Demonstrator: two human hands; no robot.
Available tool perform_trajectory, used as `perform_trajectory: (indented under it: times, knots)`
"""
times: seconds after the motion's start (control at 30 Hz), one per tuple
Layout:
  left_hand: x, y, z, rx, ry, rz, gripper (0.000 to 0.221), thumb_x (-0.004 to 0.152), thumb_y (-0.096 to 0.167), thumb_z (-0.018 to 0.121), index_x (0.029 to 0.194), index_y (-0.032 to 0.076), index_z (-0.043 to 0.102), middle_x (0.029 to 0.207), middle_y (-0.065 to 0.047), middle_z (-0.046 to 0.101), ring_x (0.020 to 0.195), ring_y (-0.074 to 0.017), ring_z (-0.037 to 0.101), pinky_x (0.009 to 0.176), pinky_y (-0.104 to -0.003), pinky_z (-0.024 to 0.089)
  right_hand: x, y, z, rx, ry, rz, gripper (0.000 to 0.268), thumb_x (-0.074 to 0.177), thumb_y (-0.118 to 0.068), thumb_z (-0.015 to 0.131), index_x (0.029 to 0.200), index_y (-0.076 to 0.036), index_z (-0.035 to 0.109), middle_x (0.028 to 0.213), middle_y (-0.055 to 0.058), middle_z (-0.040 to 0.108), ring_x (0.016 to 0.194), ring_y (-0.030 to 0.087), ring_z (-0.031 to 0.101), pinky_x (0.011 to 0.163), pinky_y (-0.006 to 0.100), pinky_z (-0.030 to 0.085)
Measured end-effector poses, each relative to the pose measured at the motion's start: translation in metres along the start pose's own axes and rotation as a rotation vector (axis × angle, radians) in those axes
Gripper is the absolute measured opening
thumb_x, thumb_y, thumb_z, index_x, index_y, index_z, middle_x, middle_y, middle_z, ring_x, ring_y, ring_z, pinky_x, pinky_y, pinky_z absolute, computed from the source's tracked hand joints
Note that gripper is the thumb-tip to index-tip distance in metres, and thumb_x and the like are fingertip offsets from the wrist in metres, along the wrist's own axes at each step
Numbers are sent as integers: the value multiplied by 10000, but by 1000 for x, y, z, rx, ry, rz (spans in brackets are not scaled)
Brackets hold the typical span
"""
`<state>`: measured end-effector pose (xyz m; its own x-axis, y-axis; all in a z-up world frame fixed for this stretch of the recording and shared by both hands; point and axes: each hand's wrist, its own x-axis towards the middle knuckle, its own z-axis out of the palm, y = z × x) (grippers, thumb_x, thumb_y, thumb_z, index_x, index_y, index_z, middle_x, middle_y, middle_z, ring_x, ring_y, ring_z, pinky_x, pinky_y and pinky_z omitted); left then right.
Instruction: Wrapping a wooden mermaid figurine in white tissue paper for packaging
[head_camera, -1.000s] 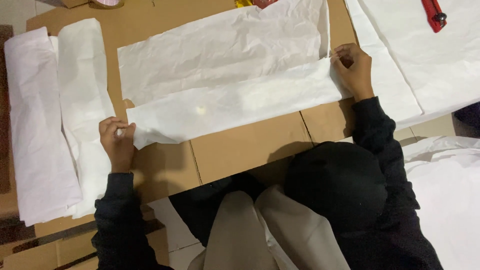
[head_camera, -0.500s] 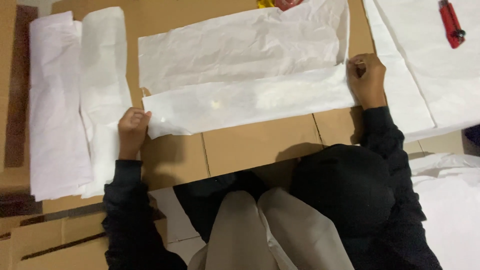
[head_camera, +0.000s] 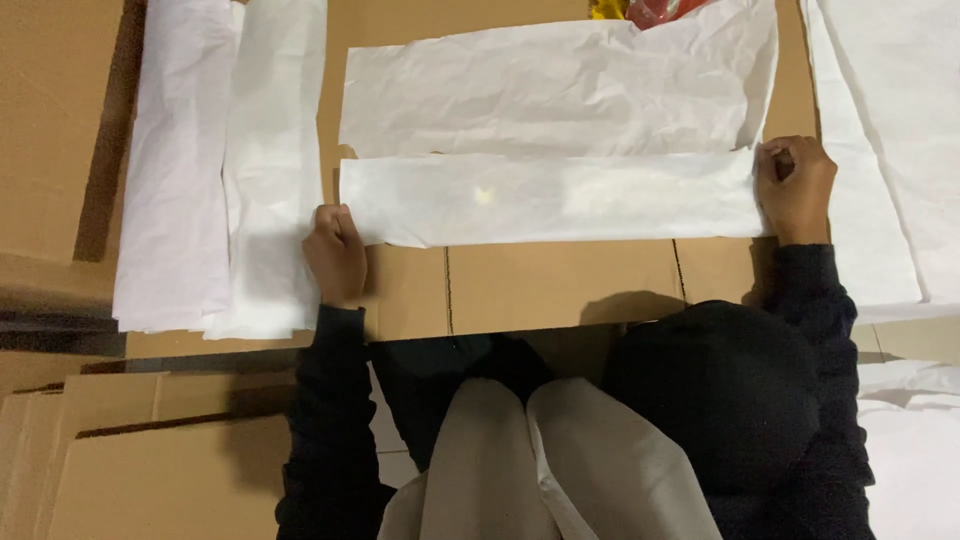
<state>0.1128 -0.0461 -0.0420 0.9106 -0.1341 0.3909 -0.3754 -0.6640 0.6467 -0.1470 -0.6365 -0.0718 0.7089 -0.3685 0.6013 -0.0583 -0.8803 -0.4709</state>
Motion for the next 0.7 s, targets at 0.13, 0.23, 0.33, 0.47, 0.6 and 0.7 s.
perform_trajectory:
  times: [0.13,0.23,0.33,0.47,0.6,0.7]
  knots:
    - [3,-13,3,183,11,119,278,1091,200,472,893,81,626,654,-60,615,553,-254,557,581,-407,384,-2,10,3,0,3,-4,35,1089,96,740,1115,80,722,1070,229,708,874,301,687,780,377,554]
    - [4,-20,6,285,-36,104,244,1095,227,487,948,104,637,691,-74,657,610,-299,602,632,-440,416,-3,12,3,0,-6,11,31,1088,86,724,1118,77,724,1066,226,713,873,297,692,781,378,555]
    - [3,-19,3,244,-21,128,232,1090,216,492,968,94,645,675,-67,651,574,-285,590,557,-424,403,-4,16,4,-10,0,-8,24,1092,84,728,1105,66,720,1057,220,712,864,304,694,781,387,559]
    - [10,-12,-3,41,-6,40,269,1043,253,475,932,62,629,676,-41,579,596,-223,547,538,-395,392,-2,7,1,-16,-15,-14,99,1057,140,677,1115,79,730,1083,233,711,900,323,692,806,396,577]
    - [24,22,-15,-110,13,4,224,1045,277,552,960,74,591,812,-64,645,761,-252,604,692,-393,439,-2,5,2,25,-21,12,62,1089,113,675,1128,99,721,1093,249,712,909,325,694,813,401,572]
    - [32,35,-9,-329,10,29,439,1030,233,621,1353,-24,470,889,-44,624,831,-188,639,781,-303,512,-4,11,1,-25,-9,-38,57,1102,102,709,1142,74,738,1081,235,702,866,310,674,787,398,546]
